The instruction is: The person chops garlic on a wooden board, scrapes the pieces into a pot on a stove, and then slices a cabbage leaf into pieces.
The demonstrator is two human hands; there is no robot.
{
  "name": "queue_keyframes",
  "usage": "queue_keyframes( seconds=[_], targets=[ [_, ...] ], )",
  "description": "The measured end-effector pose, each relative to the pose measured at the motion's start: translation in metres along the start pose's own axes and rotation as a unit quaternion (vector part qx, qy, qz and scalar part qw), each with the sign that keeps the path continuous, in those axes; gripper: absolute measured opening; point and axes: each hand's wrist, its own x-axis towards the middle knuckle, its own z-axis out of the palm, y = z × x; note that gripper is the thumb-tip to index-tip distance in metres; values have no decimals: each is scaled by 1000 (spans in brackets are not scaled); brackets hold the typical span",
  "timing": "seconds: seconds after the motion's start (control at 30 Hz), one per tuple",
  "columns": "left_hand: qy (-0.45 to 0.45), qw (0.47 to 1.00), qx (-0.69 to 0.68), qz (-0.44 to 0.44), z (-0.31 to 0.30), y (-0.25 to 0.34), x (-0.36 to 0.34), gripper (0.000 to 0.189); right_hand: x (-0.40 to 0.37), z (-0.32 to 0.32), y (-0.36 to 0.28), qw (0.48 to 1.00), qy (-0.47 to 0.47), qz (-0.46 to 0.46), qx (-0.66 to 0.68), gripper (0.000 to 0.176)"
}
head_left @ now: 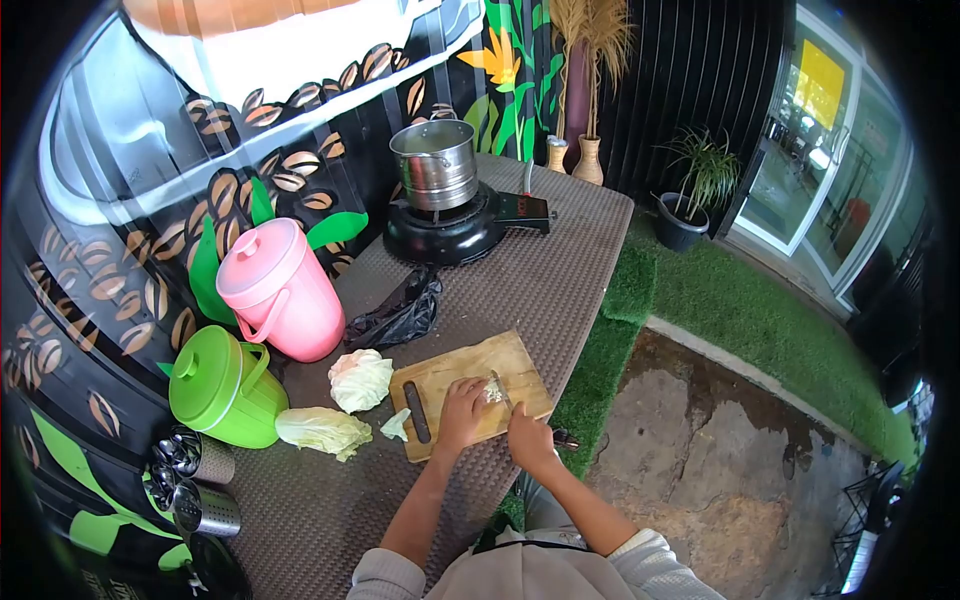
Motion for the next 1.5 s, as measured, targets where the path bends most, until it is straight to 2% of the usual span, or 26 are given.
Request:
queue_keyframes(
  seconds=[0.1, 0.23, 0.3, 0.37, 0.47, 0.53, 0.57, 0.63, 0.67, 0.7, 0.8, 0.83, 0.9, 0.93, 1.03, 1.17, 1.27, 1.37, 1.4, 1.5],
  targets=[
    [11, 1000, -12, -1, -2, 1, 2, 26, -6, 28, -5, 998, 55, 18, -16, 28],
    [24, 1000, -14, -11, 0, 2, 2, 24, 17, 6, 2, 1000, 14, 3, 26, 24],
    [25, 1000, -8, -1, 2, 0, 2, 24, 27, -10, 6, 999, 12, -52, 13, 23],
    [29, 1000, -1, 8, 3, -2, 1, 24, 28, -10, 5, 998, -2, -58, 6, 23],
    [18, 1000, 19, 4, 0, 2, 2, 24, 11, 7, -7, 999, 26, -32, -6, 22],
    [26, 1000, 6, 10, 1, -1, 1, 25, 6, 22, -14, 999, 26, 39, -12, 21],
    [27, 1000, 6, 11, 2, -3, 3, 25, 14, 26, -11, 999, 26, 39, -12, 21],
    [19, 1000, 10, 5, 4, -5, 0, 26, 27, 17, -7, 993, 108, -37, -8, 19],
    [17, 1000, 10, 4, 4, -4, -3, 26, 35, 3, -4, 999, 23, -30, 25, 21],
    [29, 999, 29, 16, 4, -2, -2, 26, 40, -11, -3, 999, 24, -31, 26, 21],
    [47, 997, 52, 32, 1, -1, 0, 27, 45, -25, -2, 998, -52, -45, -1, 26],
    [50, 997, 53, 35, 1, 0, 0, 27, 39, -20, -4, 998, -53, -46, -2, 26],
    [44, 998, 44, 19, 2, 0, 0, 27, 18, -4, -15, 1000, 6, -20, -23, 26],
    [38, 999, 35, 2, 2, 1, -1, 27, 10, 4, -21, 999, 2, 29, 23, 24],
    [56, 998, 39, 2, -1, 2, -2, 27, 5, 9, -21, 999, 17, 44, 16, 22],
    [71, 995, 66, -22, 5, 2, -1, 30, 32, -11, -14, 999, 22, -10, 22, 22],
    [81, 995, 46, -33, 8, 0, -4, 26, 37, -28, -10, 998, -47, -41, 11, 24],
    [95, 994, 50, 4, 6, 0, -2, 21, 18, -2, -10, 999, -4, -48, -12, 24],
    [92, 994, 58, 25, 5, -2, -3, 18, 10, 3, -17, 1000, 3, 20, 18, 25],
    [93, 993, 64, 39, 3, 1, 0, 14, 4, 18, -21, 999, -11, 49, 7, 28]
  ],
)
